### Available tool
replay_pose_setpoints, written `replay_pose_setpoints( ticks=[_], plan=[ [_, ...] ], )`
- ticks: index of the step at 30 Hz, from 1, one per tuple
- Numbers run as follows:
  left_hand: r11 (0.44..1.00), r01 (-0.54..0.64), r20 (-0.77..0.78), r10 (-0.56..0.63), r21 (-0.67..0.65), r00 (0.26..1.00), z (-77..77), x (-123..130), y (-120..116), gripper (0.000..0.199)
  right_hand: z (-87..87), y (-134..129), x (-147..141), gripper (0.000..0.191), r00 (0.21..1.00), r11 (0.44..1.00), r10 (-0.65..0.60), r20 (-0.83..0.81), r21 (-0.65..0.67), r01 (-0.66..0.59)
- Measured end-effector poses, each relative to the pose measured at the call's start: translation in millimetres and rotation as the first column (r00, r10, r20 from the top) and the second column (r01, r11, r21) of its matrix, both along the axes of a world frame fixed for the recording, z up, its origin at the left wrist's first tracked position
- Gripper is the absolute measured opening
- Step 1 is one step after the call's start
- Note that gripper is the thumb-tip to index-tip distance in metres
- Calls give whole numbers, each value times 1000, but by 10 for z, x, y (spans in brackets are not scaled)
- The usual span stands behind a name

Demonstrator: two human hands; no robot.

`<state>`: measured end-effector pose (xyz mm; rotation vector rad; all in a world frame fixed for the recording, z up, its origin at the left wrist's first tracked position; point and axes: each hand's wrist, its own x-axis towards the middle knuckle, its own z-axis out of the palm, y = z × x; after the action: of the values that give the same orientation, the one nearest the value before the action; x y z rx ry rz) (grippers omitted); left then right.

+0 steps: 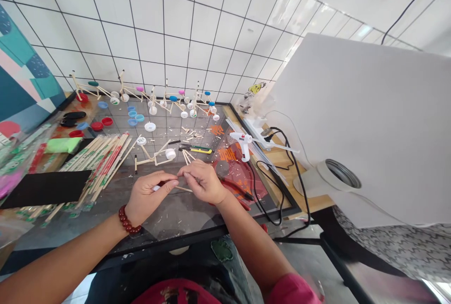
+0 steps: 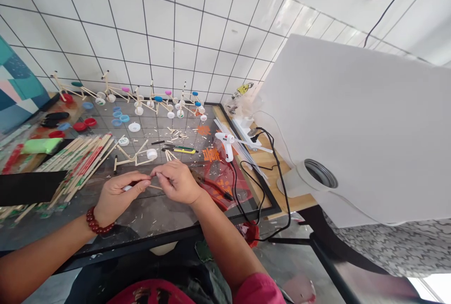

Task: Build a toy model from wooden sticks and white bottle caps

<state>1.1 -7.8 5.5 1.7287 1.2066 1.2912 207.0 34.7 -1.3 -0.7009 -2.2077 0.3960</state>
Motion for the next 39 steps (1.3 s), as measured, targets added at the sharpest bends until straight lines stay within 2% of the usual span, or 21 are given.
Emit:
replay_pose_setpoints(
  ticks=[4,7,12,17,23,27,31,35,39],
  plan=[
    [999,-37,44,38,-14,998,5,26,-24,6,-12,-24,-56,32,976,942,79,-201,-304,-139],
    [999,-45,84,47,-20,995,29,44,-39,5,-31,-26,-75,33,950,913,72,-305,-363,-186],
    [997,-71,96,72,-20,993,42,58,-37,10,-47,-34,-88,34,955,948,11,-297,-300,-104],
    [997,-69,56,71,-32,996,30,57,-39,10,-82,-37,-85,25,984,967,-18,-179,-254,-29],
    [997,-76,24,76,-10,997,36,57,-32,13,-136,-10,-76,20,994,991,-17,-111,-137,2],
    [995,-94,21,95,-46,995,23,58,-21,15,-151,3,-65,18,999,997,-35,-17,-76,33],
    [994,-96,16,97,-43,995,3,58,-23,15,-156,7,-56,20,999,999,-32,-18,21,33],
    [994,-99,6,99,-36,995,-4,56,-22,16,-167,6,-50,19,998,989,-52,35,139,47],
    [994,-90,-6,90,-58,996,-3,55,-12,16,-176,-2,-43,14,987,978,-96,128,194,70]
  ],
)
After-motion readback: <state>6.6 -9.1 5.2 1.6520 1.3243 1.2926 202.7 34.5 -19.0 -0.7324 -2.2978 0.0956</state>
